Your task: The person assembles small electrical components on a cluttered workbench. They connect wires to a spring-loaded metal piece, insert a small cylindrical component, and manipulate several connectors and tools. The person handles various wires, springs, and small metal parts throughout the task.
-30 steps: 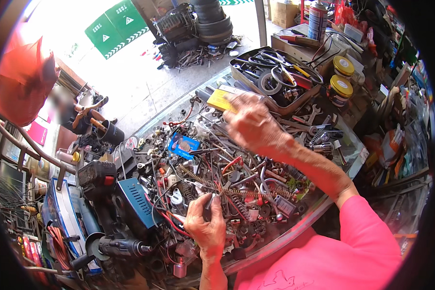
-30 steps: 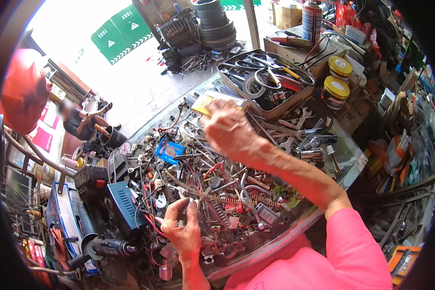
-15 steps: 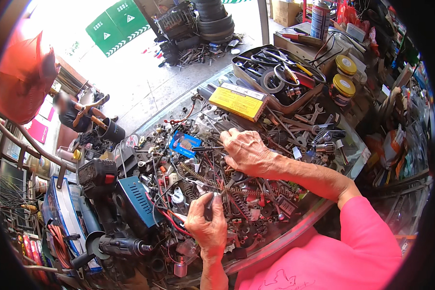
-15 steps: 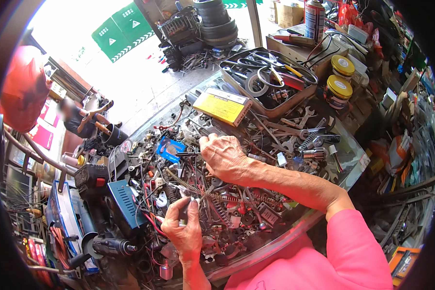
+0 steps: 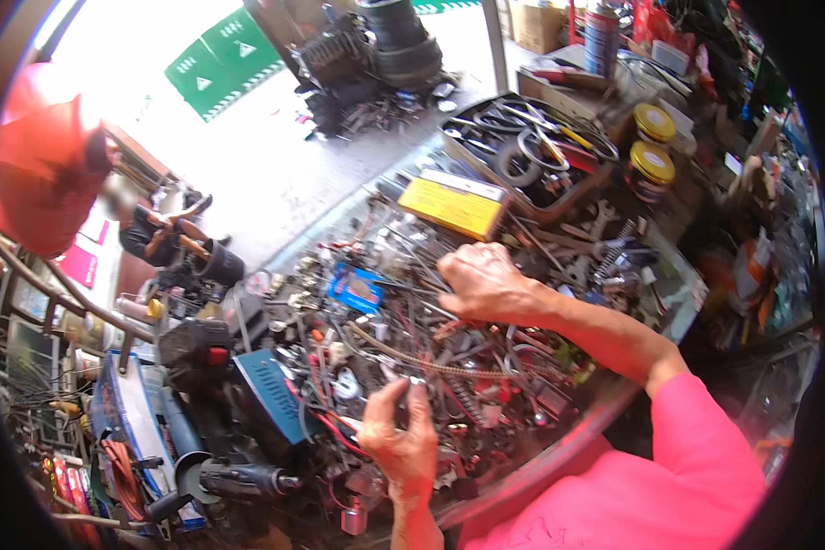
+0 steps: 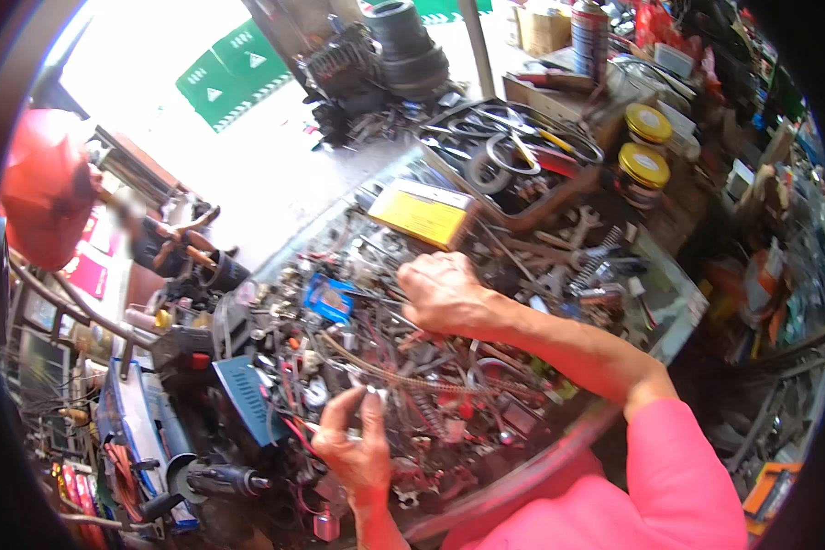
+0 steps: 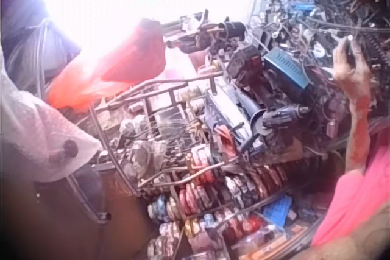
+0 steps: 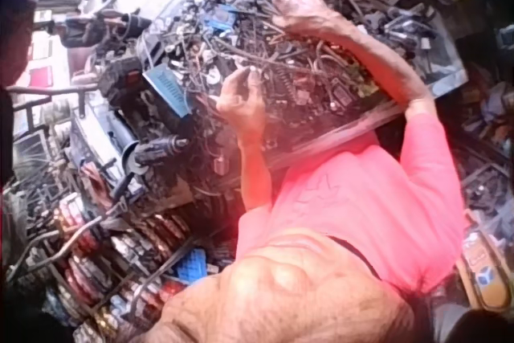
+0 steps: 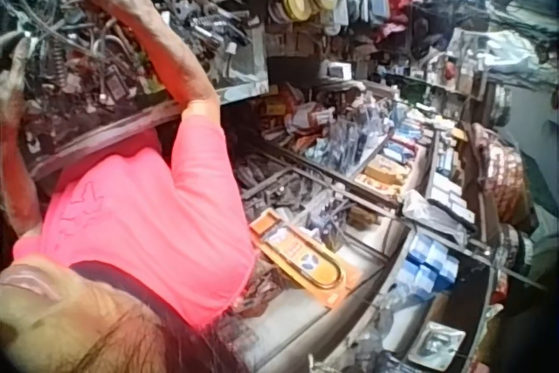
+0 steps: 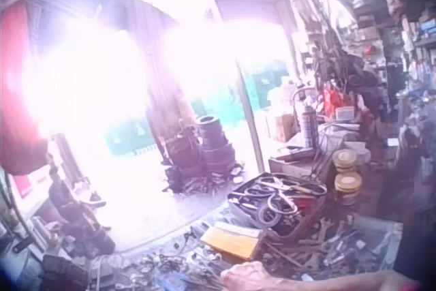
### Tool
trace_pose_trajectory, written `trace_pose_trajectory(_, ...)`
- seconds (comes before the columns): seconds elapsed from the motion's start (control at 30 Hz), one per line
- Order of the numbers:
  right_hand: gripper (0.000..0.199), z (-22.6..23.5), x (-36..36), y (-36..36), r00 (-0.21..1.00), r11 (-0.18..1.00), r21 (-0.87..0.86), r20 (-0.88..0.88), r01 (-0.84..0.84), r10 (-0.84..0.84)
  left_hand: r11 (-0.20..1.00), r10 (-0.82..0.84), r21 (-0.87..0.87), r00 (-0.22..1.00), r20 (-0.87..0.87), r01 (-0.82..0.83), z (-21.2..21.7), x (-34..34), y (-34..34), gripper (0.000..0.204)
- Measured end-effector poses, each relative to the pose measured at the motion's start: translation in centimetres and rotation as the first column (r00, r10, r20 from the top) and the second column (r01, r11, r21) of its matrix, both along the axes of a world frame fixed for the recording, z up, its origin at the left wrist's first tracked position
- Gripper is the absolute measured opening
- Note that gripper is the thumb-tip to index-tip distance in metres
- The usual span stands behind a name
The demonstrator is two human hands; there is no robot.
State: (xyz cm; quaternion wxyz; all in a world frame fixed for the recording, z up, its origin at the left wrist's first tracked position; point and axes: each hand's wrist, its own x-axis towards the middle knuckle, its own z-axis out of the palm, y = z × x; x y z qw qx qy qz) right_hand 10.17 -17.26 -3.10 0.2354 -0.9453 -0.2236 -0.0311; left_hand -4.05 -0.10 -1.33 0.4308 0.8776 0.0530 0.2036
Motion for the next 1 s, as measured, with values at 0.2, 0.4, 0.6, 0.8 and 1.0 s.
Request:
trace_pose_trajectory(0.2, 0.029, 1.3, -0.5, 1.4, 0.995, 0.998, -0.062, 0.098, 0.014, -0.008, 0.999, -0.026, 0.037, 0.997, 0.079, 0.024, -1.0, -0.4, 0.8, 0.015)
trace_pose_trajectory(0.4, 0.029, 0.8, -0.6, 2.0, 0.989, 0.991, -0.069, 0.109, 0.112, -0.104, 0.999, -0.039, -0.002, 0.995, 0.093, 0.04, -0.5, -0.3, 0.9, 0.015)
trace_pose_trajectory(0.6, 0.021, 2.0, -0.7, 1.2, 0.969, 0.987, -0.061, 0.205, 0.15, -0.134, 0.998, -0.066, 0.002, 0.989, 0.129, 0.067, -0.4, -0.2, 0.8, 0.016)
trace_pose_trajectory(0.8, 0.021, 3.2, -1.8, 0.4, 0.941, 0.997, -0.064, 0.336, 0.052, -0.027, 0.997, -0.07, -0.006, 0.988, 0.134, 0.071, -1.0, -0.3, 0.4, 0.016)
trace_pose_trajectory(1.0, 0.029, 2.8, -0.1, 3.6, 0.973, 0.978, -0.127, 0.139, -0.166, 0.184, 0.996, -0.081, 0.04, 0.988, 0.135, 0.076, -0.6, -0.7, 0.2, 0.016)
